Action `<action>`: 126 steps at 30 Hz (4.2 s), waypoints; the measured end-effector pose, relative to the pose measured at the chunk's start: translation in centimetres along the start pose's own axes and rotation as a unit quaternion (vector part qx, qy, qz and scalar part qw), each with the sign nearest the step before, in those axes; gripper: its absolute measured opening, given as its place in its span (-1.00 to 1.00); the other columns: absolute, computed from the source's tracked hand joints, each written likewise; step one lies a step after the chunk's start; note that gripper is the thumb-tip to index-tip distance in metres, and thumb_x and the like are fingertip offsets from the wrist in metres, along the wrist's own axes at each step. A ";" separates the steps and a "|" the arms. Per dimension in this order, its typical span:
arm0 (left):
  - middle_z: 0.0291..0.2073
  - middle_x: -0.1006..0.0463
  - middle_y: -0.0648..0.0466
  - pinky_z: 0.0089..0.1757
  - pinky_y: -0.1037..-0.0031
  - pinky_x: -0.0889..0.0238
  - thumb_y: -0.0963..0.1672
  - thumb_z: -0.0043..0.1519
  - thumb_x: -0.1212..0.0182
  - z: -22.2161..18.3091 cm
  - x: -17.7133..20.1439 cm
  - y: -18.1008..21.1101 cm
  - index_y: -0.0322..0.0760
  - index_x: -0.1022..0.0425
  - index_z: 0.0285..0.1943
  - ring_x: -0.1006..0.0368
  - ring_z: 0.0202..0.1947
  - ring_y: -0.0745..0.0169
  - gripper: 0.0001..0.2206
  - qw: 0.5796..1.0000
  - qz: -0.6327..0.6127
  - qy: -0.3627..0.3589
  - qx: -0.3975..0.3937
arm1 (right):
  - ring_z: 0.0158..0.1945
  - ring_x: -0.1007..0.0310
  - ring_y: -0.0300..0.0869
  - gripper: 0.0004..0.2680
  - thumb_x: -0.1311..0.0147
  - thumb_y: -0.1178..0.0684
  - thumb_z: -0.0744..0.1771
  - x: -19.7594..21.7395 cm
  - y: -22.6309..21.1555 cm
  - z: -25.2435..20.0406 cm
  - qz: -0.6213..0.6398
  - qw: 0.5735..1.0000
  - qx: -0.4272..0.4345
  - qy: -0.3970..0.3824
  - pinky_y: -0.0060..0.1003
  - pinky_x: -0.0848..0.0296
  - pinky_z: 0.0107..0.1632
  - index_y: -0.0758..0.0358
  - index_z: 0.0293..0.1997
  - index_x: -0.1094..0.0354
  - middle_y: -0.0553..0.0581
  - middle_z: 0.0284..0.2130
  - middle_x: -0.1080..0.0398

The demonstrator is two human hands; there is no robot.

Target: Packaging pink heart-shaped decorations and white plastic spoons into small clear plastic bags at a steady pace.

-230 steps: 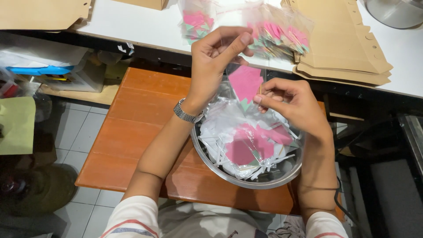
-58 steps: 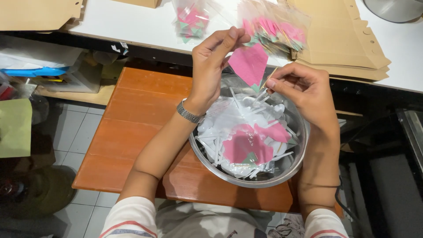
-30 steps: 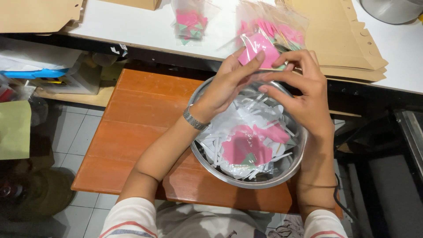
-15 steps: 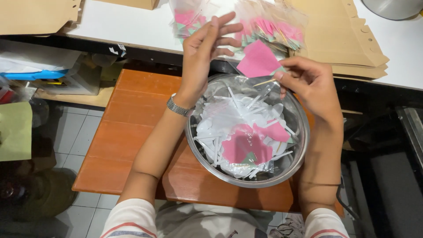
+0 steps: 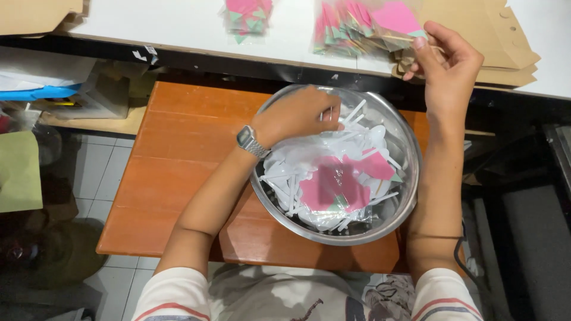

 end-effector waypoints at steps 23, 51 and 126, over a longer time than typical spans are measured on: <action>-0.20 -0.52 -0.11 -0.39 0.23 -0.31 -0.30 -0.15 -0.06 -1.3 -2.1 -8.1 -0.10 -0.48 -0.68 -0.47 -0.44 -0.16 -0.79 0.981 0.101 -0.021 0.164 | -0.25 -0.29 -0.09 -0.95 -0.12 0.27 0.50 -5.8 -12.9 -5.2 -0.253 0.930 0.199 -0.178 -0.22 -0.33 -0.12 0.47 0.00 -0.46 0.28 -0.12 -0.35; -0.29 -0.60 -0.07 -0.38 0.46 -0.54 -0.27 0.20 -0.26 -5.5 9.8 -2.0 -0.38 -0.60 -0.05 -0.48 -0.49 0.34 -0.84 0.896 -0.392 0.208 -0.008 | -0.55 -0.51 -0.20 -0.94 -0.22 0.16 0.30 -9.4 -6.3 -5.7 -0.137 0.912 -0.081 -0.379 -0.29 -0.53 -0.27 0.22 -0.23 -0.60 0.15 -0.64 -0.53; 0.16 -0.59 -0.07 0.22 0.45 -0.41 -0.06 0.39 -0.13 -2.0 6.0 0.6 -0.37 -0.38 0.36 -0.54 0.16 0.19 -0.59 0.812 -0.485 0.307 -0.104 | -0.02 -0.32 -0.06 -0.87 -0.28 0.16 0.39 -8.5 -14.1 -6.1 -0.188 0.947 0.212 -0.153 -0.25 -0.41 0.04 0.36 -0.02 -0.46 0.20 -0.10 -0.25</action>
Point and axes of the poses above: each hand's wrist, its own z-axis towards the middle knuckle, its own x-axis out of the back of the hand, y = z × x, the point moved 9 cm from there along z, towards the middle knuckle
